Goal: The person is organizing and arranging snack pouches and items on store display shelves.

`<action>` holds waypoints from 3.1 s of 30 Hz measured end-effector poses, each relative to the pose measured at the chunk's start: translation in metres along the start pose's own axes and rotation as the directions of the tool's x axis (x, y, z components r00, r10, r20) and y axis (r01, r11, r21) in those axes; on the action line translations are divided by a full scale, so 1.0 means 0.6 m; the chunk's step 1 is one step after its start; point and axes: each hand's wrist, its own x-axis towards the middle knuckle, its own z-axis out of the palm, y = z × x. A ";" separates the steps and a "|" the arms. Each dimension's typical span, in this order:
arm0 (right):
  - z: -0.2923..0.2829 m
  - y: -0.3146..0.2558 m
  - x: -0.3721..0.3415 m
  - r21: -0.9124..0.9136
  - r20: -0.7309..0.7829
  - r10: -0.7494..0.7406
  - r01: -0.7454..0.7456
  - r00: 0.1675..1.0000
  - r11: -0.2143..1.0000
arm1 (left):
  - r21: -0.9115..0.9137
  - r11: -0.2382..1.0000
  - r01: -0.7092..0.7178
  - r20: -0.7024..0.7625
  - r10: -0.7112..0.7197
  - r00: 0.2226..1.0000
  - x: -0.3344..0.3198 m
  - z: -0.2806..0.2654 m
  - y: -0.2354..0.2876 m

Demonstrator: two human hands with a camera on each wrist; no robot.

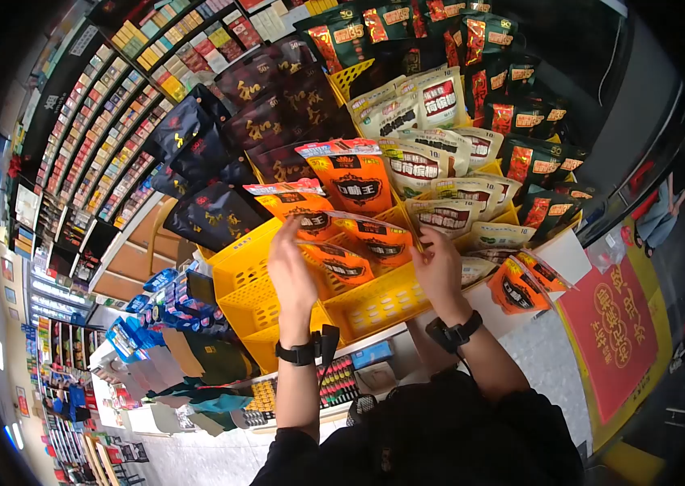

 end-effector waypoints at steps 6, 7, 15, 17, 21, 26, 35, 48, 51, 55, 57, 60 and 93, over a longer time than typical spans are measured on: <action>0.020 -0.004 -0.074 0.090 0.238 -0.062 0.042 0.969 0.995 | -0.442 0.801 0.404 -0.122 -0.499 0.858 -0.071 0.015 -0.076; 0.028 -0.010 -0.076 0.091 0.240 -0.063 0.042 0.969 0.995 | -0.441 0.801 0.404 -0.123 -0.500 0.857 -0.076 0.022 -0.087; 0.086 -0.008 -0.088 0.087 0.484 -0.058 0.018 0.873 0.996 | -0.469 0.694 0.546 0.189 -0.525 0.830 -0.119 0.042 -0.182; 0.081 -0.020 -0.096 0.092 0.452 -0.038 -0.005 0.891 0.996 | -0.437 0.708 0.554 0.186 -0.532 0.826 -0.130 0.044 -0.145; 0.087 -0.014 -0.095 0.091 0.430 -0.079 0.044 0.899 0.995 | -0.421 0.711 0.563 0.189 -0.539 0.821 -0.125 0.029 -0.123; 0.034 -0.016 -0.113 0.126 0.389 0.008 -0.062 0.921 0.990 | -0.367 0.757 0.541 -0.100 -0.610 0.786 -0.138 0.040 -0.101; -0.164 0.146 -0.219 0.001 0.231 0.256 -0.263 0.939 0.965 | -0.186 0.825 0.534 0.279 -0.477 0.833 -0.262 0.154 0.056; -0.292 0.243 -0.218 0.243 -0.337 0.458 -0.394 0.823 0.886 | -0.134 0.857 0.497 0.869 -0.139 0.474 -0.286 0.243 0.158; -0.310 0.261 -0.228 0.250 -0.233 0.533 -0.479 0.814 0.841 | -0.195 0.822 0.536 0.865 -0.114 0.489 -0.289 0.244 0.156; -0.314 0.226 -0.247 0.184 -0.214 0.405 -0.370 0.889 0.911 | -0.255 0.774 0.580 0.823 -0.140 0.550 -0.280 0.228 0.175; -0.321 0.204 -0.261 0.028 -0.310 0.267 -0.272 0.912 0.962 | -0.245 0.744 0.622 0.841 -0.156 0.518 -0.277 0.220 0.177; -0.334 0.142 -0.268 -0.138 -0.255 0.064 -0.102 0.965 0.985 | -0.237 0.747 0.621 0.853 -0.145 0.500 -0.275 0.212 0.168; -0.075 0.129 -0.182 0.169 0.163 0.048 -0.075 0.986 0.983 | -0.437 0.300 0.848 0.658 -0.535 0.529 -0.240 0.190 -0.019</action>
